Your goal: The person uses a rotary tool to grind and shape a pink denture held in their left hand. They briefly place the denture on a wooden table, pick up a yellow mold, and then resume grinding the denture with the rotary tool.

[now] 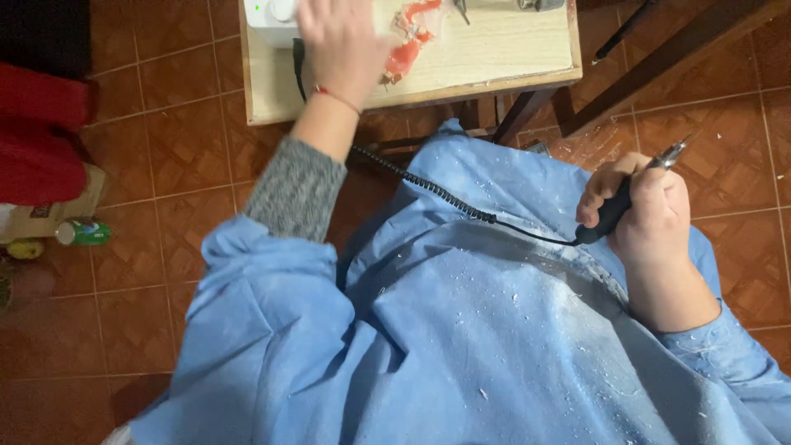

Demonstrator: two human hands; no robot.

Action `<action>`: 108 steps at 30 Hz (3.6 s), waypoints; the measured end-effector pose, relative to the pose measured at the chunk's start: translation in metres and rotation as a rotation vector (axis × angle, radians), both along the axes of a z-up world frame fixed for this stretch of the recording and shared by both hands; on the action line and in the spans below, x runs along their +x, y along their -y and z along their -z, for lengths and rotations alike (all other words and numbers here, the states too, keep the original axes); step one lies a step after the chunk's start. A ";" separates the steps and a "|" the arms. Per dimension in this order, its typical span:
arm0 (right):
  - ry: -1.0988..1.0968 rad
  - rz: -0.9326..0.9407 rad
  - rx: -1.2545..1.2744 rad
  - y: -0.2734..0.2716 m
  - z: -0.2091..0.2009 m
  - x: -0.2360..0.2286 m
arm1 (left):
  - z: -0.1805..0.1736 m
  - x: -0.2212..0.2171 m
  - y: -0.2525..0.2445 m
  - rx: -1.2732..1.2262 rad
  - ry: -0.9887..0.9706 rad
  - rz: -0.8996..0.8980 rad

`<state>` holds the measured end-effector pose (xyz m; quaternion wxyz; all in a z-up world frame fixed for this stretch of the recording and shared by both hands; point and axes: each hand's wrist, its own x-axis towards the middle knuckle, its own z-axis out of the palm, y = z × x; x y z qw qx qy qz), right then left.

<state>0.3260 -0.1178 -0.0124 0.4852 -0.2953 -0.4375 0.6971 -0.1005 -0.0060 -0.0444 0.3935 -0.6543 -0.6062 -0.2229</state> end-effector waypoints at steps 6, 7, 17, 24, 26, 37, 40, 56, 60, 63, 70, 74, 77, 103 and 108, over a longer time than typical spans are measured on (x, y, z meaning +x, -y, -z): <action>0.184 -0.046 0.084 0.005 -0.007 -0.003 | 0.002 0.023 0.022 -0.440 0.402 0.017; 0.184 -0.044 0.084 0.006 -0.009 -0.005 | 0.000 0.026 0.028 -0.441 0.401 0.019; 0.461 -0.070 0.204 0.017 -0.066 -0.036 | -0.103 0.156 0.133 -0.510 1.074 0.991; 0.307 -0.057 0.346 0.025 -0.070 -0.013 | -0.122 0.186 0.147 -0.478 0.939 1.104; 0.305 -0.043 0.366 0.026 -0.069 -0.004 | -0.121 0.186 0.151 -0.547 0.981 1.161; 0.398 -0.023 0.345 0.030 -0.095 -0.007 | -0.103 0.173 0.164 -1.043 1.534 1.459; 0.559 -0.025 0.344 0.029 -0.102 -0.005 | -0.110 0.168 0.163 -0.903 1.418 1.340; 1.227 -0.154 0.857 0.034 -0.113 -0.013 | -0.125 0.163 0.171 -0.682 1.105 1.216; 1.239 -0.147 0.886 0.034 -0.114 -0.014 | -0.125 0.163 0.170 -0.658 1.078 1.229; 1.245 -0.159 0.890 0.034 -0.112 -0.014 | -0.124 0.162 0.170 -0.630 1.040 1.222; 1.243 -0.181 0.887 0.033 -0.112 -0.016 | -0.122 0.160 0.171 -0.627 1.004 1.218; 1.242 -0.189 0.882 0.034 -0.113 -0.017 | -0.125 0.158 0.174 -0.624 0.965 1.184; 1.253 -0.188 0.884 0.033 -0.114 -0.018 | -0.129 0.157 0.174 -0.618 0.929 1.159; 1.293 -0.134 0.977 0.031 -0.124 -0.025 | -0.135 0.155 0.176 -0.625 0.849 1.111; 1.257 -0.113 0.995 0.031 -0.125 -0.026 | -0.134 0.156 0.177 -0.620 0.845 1.102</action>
